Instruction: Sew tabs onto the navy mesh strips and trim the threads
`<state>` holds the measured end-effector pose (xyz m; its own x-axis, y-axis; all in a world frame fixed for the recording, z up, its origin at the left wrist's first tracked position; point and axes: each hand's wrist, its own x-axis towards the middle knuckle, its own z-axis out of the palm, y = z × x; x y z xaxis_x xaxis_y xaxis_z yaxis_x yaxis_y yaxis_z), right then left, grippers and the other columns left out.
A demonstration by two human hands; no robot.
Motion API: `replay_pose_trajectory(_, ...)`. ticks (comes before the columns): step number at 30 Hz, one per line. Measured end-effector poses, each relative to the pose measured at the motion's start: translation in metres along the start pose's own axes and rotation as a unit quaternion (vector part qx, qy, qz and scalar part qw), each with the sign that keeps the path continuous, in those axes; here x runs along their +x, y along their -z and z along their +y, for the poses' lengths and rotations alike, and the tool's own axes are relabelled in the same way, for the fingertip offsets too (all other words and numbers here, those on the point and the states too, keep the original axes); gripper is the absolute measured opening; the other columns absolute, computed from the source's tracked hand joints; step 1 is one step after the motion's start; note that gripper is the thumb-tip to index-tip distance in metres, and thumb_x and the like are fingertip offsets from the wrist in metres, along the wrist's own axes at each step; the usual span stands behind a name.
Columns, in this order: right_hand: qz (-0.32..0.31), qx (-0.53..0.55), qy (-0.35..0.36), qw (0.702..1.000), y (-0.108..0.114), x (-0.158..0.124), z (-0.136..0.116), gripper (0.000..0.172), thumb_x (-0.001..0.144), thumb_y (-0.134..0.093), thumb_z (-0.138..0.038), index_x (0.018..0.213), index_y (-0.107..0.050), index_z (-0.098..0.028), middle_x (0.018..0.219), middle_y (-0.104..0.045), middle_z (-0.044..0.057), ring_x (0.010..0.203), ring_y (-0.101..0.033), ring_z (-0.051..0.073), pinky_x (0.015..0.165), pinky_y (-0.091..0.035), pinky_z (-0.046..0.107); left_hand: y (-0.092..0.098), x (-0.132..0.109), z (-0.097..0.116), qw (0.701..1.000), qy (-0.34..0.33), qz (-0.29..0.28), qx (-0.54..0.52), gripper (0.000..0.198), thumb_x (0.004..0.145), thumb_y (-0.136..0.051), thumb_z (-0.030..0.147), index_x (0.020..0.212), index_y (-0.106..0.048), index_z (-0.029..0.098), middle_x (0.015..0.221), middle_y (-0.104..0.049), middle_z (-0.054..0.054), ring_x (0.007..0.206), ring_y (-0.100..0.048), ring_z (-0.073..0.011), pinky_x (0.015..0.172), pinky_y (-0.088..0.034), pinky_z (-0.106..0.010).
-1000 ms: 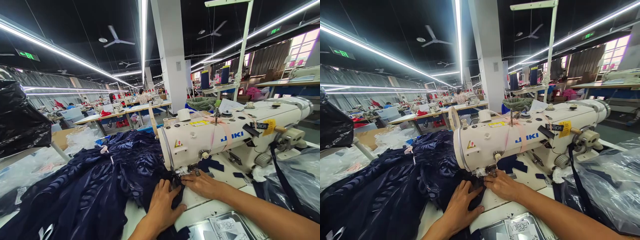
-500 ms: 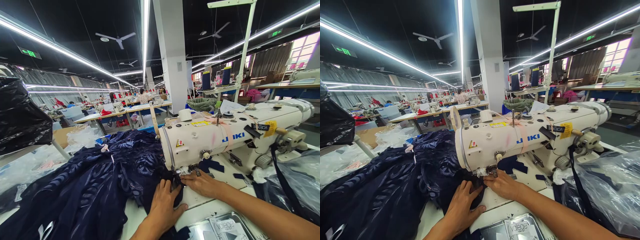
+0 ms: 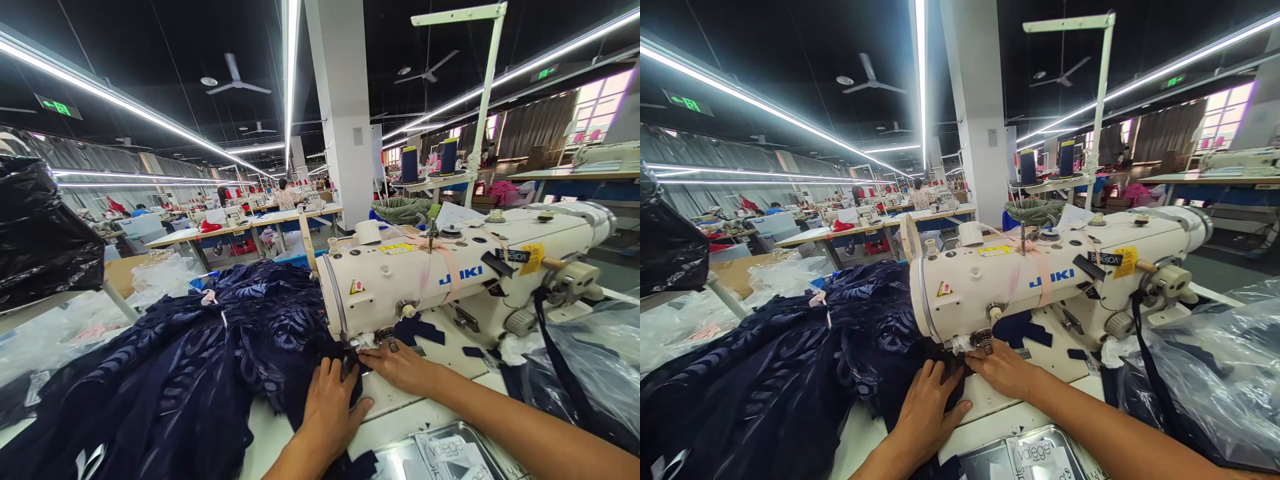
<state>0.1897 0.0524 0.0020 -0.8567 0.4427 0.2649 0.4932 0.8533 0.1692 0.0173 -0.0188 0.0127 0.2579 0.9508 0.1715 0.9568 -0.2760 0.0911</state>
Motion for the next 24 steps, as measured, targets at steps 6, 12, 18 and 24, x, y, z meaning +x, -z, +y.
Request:
replay_pose_trajectory(6,0.017,0.016,-0.002,1.0,0.001,0.001,0.0,0.039,0.082,-0.038,-0.002,0.116,-0.055,-0.011,0.111,-0.062,0.015,0.102,-0.056,0.028,0.082,-0.049,0.043,-0.006,0.001,0.002,0.999,-0.013,0.022,0.036,0.043,0.08,-0.052,0.039,0.118,-0.056,0.019,0.098,-0.058,-0.009,0.095,-0.048,-0.0272,0.087,-0.043,-0.046)
replay_pose_trajectory(12,0.021,0.07,-0.027,0.997,0.002,0.002,0.001,0.039,0.083,-0.038,-0.003,0.115,-0.057,-0.013,0.111,-0.063,0.013,0.1,-0.057,0.028,0.082,-0.048,0.044,-0.005,0.004,0.004,0.997,-0.022,0.037,0.065,0.038,0.081,-0.052,0.03,0.115,-0.057,0.016,0.096,-0.059,-0.01,0.093,-0.05,-0.0277,0.083,-0.046,-0.046)
replay_pose_trajectory(18,0.037,0.091,-0.049,0.994,-0.002,0.001,0.001,0.031,0.083,-0.04,-0.009,0.104,-0.063,-0.014,0.099,-0.067,0.012,0.09,-0.06,0.026,0.076,-0.048,0.039,-0.001,0.0,-0.001,0.998,-0.038,0.033,0.031,0.036,0.078,-0.048,0.01,0.111,-0.06,0.02,0.096,-0.057,-0.009,0.091,-0.051,-0.0248,0.081,-0.047,-0.041)
replay_pose_trajectory(24,0.055,0.092,-0.052,0.993,0.004,-0.004,-0.01,0.024,0.081,-0.048,-0.015,0.098,-0.065,-0.015,0.099,-0.065,0.01,0.085,-0.061,0.023,0.08,-0.045,0.036,0.009,0.007,-0.025,0.998,-0.057,0.021,-0.028,0.047,0.073,-0.036,-0.006,0.098,-0.066,0.02,0.093,-0.057,-0.007,0.09,-0.051,-0.0194,0.078,-0.049,-0.03)
